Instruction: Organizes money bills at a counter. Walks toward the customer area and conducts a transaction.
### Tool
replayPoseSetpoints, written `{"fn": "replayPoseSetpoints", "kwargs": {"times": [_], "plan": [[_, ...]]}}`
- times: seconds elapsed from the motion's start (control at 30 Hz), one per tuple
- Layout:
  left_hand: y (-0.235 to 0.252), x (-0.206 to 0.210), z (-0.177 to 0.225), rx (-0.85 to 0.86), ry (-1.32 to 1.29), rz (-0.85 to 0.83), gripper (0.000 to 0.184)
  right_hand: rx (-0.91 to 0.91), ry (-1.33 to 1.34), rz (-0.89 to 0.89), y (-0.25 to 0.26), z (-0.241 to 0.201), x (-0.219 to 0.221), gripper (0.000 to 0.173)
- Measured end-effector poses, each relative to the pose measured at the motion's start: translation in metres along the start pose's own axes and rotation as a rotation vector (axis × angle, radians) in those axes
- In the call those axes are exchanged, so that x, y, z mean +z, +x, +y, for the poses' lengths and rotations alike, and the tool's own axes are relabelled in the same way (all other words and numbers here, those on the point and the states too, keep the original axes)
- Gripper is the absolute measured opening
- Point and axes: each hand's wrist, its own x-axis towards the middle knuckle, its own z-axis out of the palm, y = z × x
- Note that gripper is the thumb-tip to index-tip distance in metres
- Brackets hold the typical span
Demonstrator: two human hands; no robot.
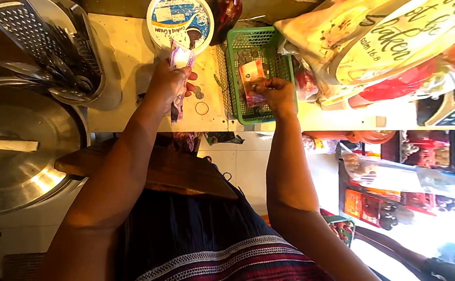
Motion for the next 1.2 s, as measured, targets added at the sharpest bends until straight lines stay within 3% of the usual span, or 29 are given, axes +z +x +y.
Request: {"fn": "replayPoseSetpoints", "kwargs": {"times": [0.13, 0.27, 0.37, 0.47, 0.53, 0.7, 0.9, 1.0, 1.13, 1.2], "plan": [[0.001, 0.000, 0.001, -0.002, 0.013, -0.006, 0.024, 0.004, -0.086, 0.006, 0.000, -0.004, -0.002, 0.019], [-0.001, 0.001, 0.004, -0.064, -0.099, -0.037, 0.027, -0.098, -0.218, 0.124, -0.003, -0.007, -0.006, 0.019], [0.000, -0.002, 0.003, -0.084, -0.262, -0.167, 0.035, -0.218, -0.057, 0.198, -0.025, -0.030, -0.004, 0.017], [0.001, -0.002, -0.004, -0.037, -0.312, -0.267, 0.038, -0.208, 0.417, -0.082, -0.069, -0.071, 0.015, 0.015], [0.000, 0.003, -0.008, 0.004, -0.304, -0.236, 0.035, -0.183, 0.527, -0.252, -0.091, -0.085, 0.038, 0.017], [-0.005, 0.016, -0.015, 0.028, -0.267, -0.030, 0.029, -0.009, 0.811, -0.373, -0.100, -0.078, 0.078, 0.017], [-0.020, 0.033, -0.014, -0.201, -0.357, -0.110, 0.031, 0.146, 1.254, -0.472, -0.108, -0.050, 0.028, 0.021], [-0.047, 0.062, -0.006, -0.171, -0.213, -0.220, 0.045, 0.124, 1.320, -0.458, -0.120, -0.026, -0.012, 0.028], [-0.097, 0.145, -0.002, -0.025, 0.215, -0.302, 0.048, 0.097, 1.266, -0.432, -0.141, 0.020, -0.070, 0.038], [-0.113, 0.201, -0.020, 0.044, 0.314, -0.357, 0.058, 0.094, 1.141, -0.361, -0.158, 0.050, -0.104, 0.032]]}}
